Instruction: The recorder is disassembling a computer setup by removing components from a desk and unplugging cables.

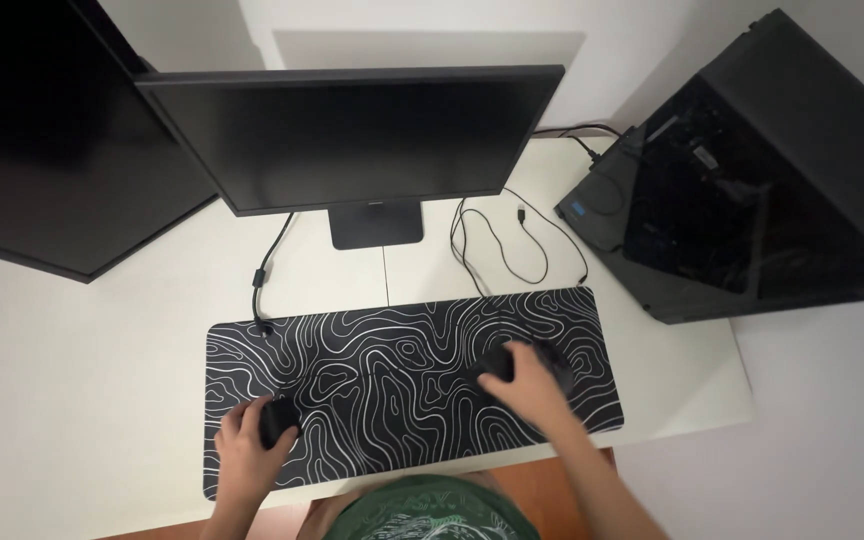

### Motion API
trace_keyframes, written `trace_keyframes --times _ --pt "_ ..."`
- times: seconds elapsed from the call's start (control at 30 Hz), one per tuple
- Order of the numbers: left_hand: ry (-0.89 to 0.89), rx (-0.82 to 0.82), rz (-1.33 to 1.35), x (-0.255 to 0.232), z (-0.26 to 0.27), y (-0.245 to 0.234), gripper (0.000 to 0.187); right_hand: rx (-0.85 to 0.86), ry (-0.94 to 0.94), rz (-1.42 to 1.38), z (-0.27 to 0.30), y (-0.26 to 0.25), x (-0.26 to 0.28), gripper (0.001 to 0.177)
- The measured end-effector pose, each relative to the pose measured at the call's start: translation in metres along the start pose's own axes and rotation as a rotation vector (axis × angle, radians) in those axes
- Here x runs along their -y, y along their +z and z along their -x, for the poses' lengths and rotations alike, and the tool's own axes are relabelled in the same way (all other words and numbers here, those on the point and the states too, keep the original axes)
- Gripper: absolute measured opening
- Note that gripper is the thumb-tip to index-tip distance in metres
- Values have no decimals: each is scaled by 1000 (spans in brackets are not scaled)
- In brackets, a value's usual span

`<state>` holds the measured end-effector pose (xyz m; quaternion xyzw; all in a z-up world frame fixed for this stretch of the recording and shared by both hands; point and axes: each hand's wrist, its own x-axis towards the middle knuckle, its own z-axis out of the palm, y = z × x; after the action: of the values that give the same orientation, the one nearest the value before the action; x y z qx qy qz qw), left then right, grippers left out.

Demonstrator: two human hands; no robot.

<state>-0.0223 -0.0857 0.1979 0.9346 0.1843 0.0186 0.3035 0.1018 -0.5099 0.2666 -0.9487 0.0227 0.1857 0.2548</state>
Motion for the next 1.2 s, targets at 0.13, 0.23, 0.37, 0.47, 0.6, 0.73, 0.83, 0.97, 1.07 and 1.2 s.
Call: trace_keyframes --times 0.13,0.23,0.37,0.47,0.6,0.73,0.83,0.97,1.07,1.2 --pt "-84 106 -12 -12 -5 -3 73 -9 4 -186 39 20 33 83" --pt "-73 144 -40 -14 -6 -2 72 70 -9 -206 75 -9 88 82" --pt "-73 218 -118 -13 -8 4 71 213 -104 -227 106 -35 142 85" --pt "-71 299 -151 -14 -9 8 73 293 -151 -270 108 -24 163 80" --pt "-97 468 -275 -33 -26 12 67 336 -225 -268 105 -7 188 82" --pt "-183 745 270 -92 -68 4 60 400 -364 -130 105 4 200 81" --pt "-379 1102 792 -151 -84 -26 74 397 -459 -84 101 18 194 75" --pt "-260 1027 1120 -149 -83 -16 50 316 -481 -20 90 34 176 67" --pt "-319 896 1298 -137 -69 -34 32 322 -420 -22 75 52 150 75" --pt "-481 650 1251 -134 -57 -65 20 265 -387 -4 59 77 114 73"
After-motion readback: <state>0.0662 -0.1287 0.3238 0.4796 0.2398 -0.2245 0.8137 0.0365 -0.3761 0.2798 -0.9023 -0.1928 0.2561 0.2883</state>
